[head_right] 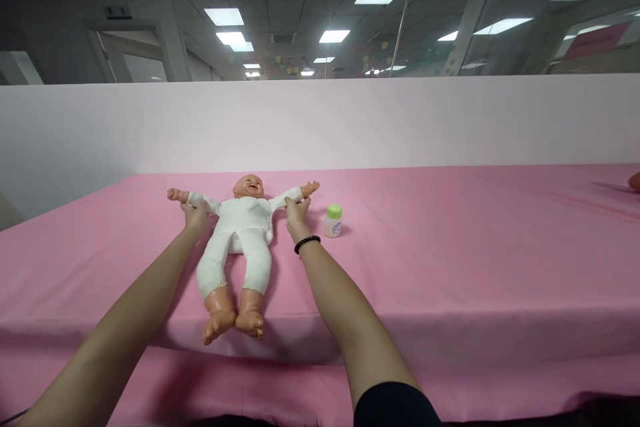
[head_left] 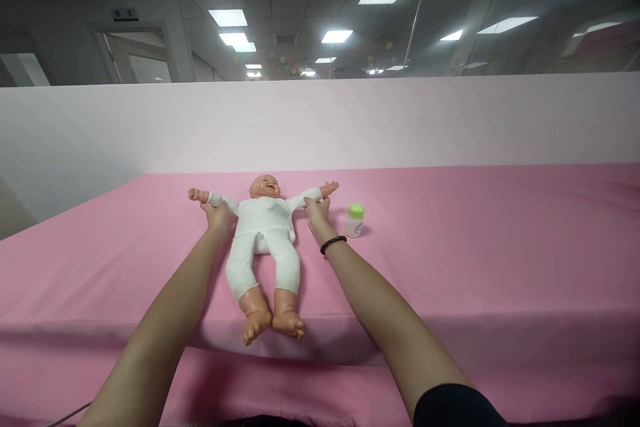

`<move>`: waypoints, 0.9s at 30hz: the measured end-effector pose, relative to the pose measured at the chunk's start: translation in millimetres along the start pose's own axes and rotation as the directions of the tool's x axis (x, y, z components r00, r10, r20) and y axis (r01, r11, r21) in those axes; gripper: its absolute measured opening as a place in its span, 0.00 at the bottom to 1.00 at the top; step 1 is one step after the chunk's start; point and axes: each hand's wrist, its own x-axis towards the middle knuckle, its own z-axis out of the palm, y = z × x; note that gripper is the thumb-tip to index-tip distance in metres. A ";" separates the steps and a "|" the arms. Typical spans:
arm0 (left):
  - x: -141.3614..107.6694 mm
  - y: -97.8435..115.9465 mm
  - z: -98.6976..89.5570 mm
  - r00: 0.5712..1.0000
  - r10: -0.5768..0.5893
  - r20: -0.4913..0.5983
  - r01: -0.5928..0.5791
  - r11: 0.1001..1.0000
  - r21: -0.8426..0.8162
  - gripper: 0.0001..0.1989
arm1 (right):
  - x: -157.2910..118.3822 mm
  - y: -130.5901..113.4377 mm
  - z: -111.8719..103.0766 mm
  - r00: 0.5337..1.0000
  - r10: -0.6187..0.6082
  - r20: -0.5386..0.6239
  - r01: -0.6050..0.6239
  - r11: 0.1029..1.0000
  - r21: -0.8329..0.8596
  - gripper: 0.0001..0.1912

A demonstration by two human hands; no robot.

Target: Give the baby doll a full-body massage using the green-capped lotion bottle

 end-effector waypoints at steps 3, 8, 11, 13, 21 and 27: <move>-5.4 7.0 7.9 0.995 0.085 0.058 -0.082 0.995 -0.047 0.28 | -4.2 -9.7 4.6 0.989 -0.086 0.121 0.088 0.996 -0.012 0.23; -17.9 14.6 11.6 0.922 0.142 0.360 -0.121 0.989 -0.080 0.21 | -16.9 -16.9 5.8 0.877 -0.164 0.451 0.207 0.977 -0.047 0.11; -21.4 17.3 7.8 0.881 0.128 0.456 -0.113 0.992 -0.061 0.17 | -22.8 -16.8 4.1 0.795 -0.144 0.590 0.235 0.969 -0.080 0.08; -22.0 18.4 5.6 0.873 0.114 0.475 -0.099 0.994 -0.056 0.17 | -25.4 -16.7 3.0 0.767 -0.128 0.628 0.239 0.966 -0.095 0.07; -13.7 9.8 5.8 0.942 0.046 0.333 -0.001 0.991 -0.133 0.29 | -17.2 -19.7 3.0 0.880 -0.125 0.458 0.137 0.991 0.008 0.12; 7.8 -1.9 -2.8 0.980 -0.183 0.074 0.194 0.964 -0.184 0.20 | 3.3 -4.8 -4.7 0.991 -0.020 0.129 0.001 0.989 0.150 0.18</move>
